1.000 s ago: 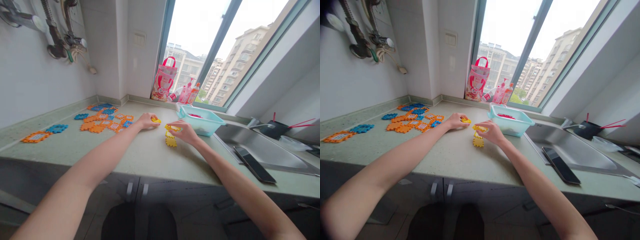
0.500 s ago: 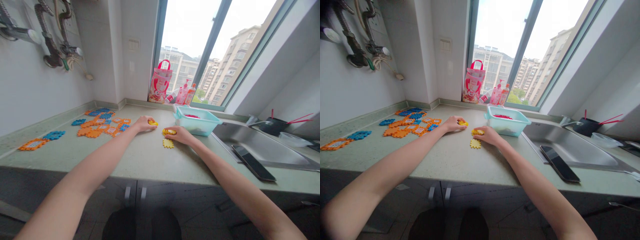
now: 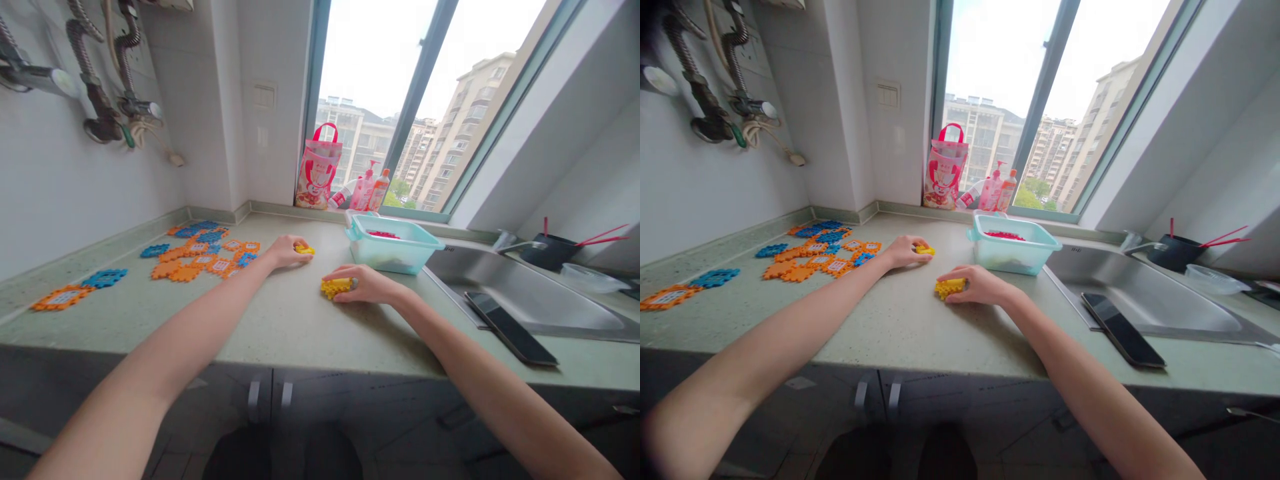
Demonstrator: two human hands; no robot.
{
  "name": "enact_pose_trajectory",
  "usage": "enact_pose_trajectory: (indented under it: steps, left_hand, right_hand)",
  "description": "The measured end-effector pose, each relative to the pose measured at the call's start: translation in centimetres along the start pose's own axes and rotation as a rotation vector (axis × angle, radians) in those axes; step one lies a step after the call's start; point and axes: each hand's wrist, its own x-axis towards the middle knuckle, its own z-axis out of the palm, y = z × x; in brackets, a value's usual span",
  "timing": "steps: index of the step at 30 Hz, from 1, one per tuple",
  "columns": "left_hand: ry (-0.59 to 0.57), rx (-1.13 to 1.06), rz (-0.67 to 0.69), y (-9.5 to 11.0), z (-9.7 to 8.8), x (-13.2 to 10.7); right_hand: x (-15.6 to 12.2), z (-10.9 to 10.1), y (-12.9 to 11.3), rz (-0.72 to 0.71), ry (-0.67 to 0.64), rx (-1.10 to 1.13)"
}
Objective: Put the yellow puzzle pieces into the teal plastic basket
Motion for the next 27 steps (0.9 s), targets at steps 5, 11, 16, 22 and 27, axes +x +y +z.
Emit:
enact_pose_trajectory:
  steps: [5,11,16,22,27]
  left_hand:
    - [-0.005,0.012,-0.005,0.0,0.0,0.1]
    - [-0.020,0.034,-0.020,0.3,-0.2,0.1]
    - [-0.014,0.062,-0.026,0.6,-0.2,0.1]
    - [-0.010,0.065,-0.017,0.7,-0.2,0.1]
    - [-0.020,0.082,-0.034,1.0,-0.5,0.0]
  right_hand:
    - [0.5,0.9,-0.2,-0.080,0.095,-0.136]
    - [-0.1,-3.4,0.3,-0.200,0.494,-0.313]
    - [-2.6,-10.1,4.1,0.071,1.055,-0.493]
    - [-3.6,-12.1,6.6,0.277,1.096,-0.474]
    - [-4.6,-13.6,5.7,0.319,1.205,-0.577]
